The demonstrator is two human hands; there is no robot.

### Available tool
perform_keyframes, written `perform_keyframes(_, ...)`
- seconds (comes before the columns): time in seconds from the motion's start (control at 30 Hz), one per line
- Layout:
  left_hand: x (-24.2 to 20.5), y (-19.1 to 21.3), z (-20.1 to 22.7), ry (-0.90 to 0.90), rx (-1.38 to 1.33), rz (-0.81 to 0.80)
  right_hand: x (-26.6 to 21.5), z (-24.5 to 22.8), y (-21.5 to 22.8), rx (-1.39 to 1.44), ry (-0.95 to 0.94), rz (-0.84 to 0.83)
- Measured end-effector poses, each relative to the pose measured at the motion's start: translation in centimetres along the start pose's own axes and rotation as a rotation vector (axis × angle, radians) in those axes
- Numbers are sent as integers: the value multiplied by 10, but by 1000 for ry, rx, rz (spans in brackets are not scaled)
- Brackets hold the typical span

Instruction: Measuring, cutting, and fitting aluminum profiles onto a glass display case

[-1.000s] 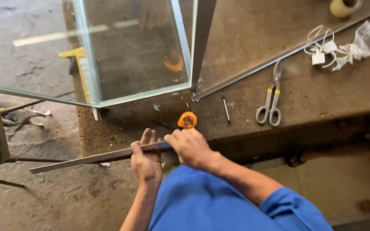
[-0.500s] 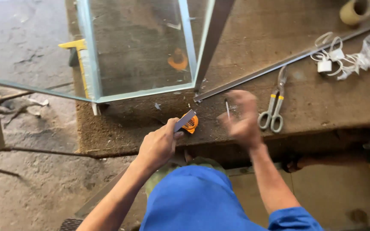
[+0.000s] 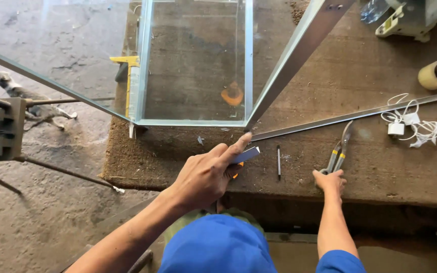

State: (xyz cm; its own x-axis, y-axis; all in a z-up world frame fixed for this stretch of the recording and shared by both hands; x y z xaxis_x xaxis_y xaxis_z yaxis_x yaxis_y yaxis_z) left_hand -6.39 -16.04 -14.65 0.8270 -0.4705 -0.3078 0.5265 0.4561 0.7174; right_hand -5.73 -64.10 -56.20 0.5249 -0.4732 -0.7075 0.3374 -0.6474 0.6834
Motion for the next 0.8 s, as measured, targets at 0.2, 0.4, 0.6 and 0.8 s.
perform_keyframes(0.2,-9,24,15,-158,-63,7,-16,17,-16,1522,188,-452)
perform_keyframes(0.4,-2,19,2,-97,-127,-49,-161,-44,-31,1840,322,-913)
perform_keyframes(0.6,-10,38,0,-77,110,72,-224,-12,-53,1412,470,-766)
perform_keyframes(0.8,-25,59,7,-12,170,211,-313,-41,-35,1183,970,-720)
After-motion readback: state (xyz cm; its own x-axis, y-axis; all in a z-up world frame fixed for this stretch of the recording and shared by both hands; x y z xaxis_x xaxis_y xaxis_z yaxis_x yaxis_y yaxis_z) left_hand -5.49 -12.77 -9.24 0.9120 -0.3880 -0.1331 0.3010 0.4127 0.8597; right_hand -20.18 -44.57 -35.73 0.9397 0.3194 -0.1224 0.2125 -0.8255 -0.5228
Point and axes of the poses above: each hand's wrist, its own x-axis towards the middle knuckle, its own y-axis out of the back of the hand, z = x × y, the point moved 5 cm from there along x, towards the middle knuckle, and after that the axes turned 13 degrees about -z, right-handed, at the moved point
